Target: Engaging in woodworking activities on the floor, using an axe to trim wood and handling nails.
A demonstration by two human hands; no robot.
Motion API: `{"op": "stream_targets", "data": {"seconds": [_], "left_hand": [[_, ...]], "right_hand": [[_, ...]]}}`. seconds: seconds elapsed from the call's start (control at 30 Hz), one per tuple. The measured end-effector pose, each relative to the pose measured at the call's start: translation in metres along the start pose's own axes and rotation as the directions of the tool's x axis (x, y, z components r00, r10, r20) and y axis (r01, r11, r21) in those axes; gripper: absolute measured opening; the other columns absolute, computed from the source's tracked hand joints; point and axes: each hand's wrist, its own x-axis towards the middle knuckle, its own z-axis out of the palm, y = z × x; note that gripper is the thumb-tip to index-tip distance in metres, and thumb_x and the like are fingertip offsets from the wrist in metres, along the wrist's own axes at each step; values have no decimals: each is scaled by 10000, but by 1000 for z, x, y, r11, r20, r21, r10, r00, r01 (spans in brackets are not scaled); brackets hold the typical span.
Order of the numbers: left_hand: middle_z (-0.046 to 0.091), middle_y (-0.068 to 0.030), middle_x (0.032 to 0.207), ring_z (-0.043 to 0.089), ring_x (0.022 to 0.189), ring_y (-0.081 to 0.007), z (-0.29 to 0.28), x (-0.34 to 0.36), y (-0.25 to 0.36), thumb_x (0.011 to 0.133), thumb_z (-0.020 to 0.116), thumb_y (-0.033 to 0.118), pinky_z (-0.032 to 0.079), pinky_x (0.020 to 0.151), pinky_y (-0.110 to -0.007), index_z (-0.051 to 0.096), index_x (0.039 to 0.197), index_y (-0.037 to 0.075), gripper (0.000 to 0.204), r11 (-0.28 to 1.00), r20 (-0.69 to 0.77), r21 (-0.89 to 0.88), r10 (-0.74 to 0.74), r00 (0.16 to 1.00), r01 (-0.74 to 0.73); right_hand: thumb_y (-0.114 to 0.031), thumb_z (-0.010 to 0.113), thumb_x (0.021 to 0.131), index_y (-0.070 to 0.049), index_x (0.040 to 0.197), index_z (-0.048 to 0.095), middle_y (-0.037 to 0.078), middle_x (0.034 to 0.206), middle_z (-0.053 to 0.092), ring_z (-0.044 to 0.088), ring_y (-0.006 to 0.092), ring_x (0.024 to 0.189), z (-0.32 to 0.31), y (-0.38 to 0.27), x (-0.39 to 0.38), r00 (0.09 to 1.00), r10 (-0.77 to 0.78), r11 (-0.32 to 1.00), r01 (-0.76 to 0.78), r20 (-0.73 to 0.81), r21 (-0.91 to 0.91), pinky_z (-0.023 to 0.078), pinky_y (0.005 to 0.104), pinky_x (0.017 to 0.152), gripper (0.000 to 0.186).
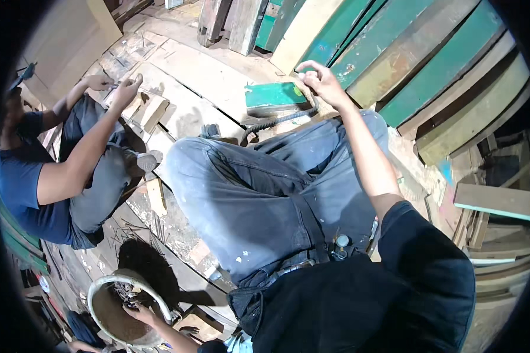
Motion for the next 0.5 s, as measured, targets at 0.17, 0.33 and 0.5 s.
{"op": "stream_targets", "data": {"seconds": [0.17,0.33,0.5], "left_hand": [[467,-259,1304,475,1186,-353,3,12,-3,919,558,228,355,1010,-422,439,1306,-48,490,878,99,466,68,993,-106],[516,-213,1201,505,1103,-332,-23,5,87,896,592,231,378,932,-431,505,1229,-6,418,787,34,617,6,999,-26],[566,-167,1098,536,1019,-311,16,-2,114,873,626,234,401,854,-440,572,1152,36,346,791,79,611,-22,997,-31]], "right_hand": [[-174,599,887,-54,1124,544,102,901,663,648,189,812,-35,60,13,977,33,905,-119,-211,-409,524,323,693,272],[-162,629,772,-78,1016,700,111,1096,669,623,301,1044,25,83,33,835,539,301,-317,-114,-899,436,514,893,267],[-158,705,729,-108,1055,699,94,1153,656,620,290,1056,-14,115,37,700,588,109,-566,-406,-817,401,561,919,330]]}}
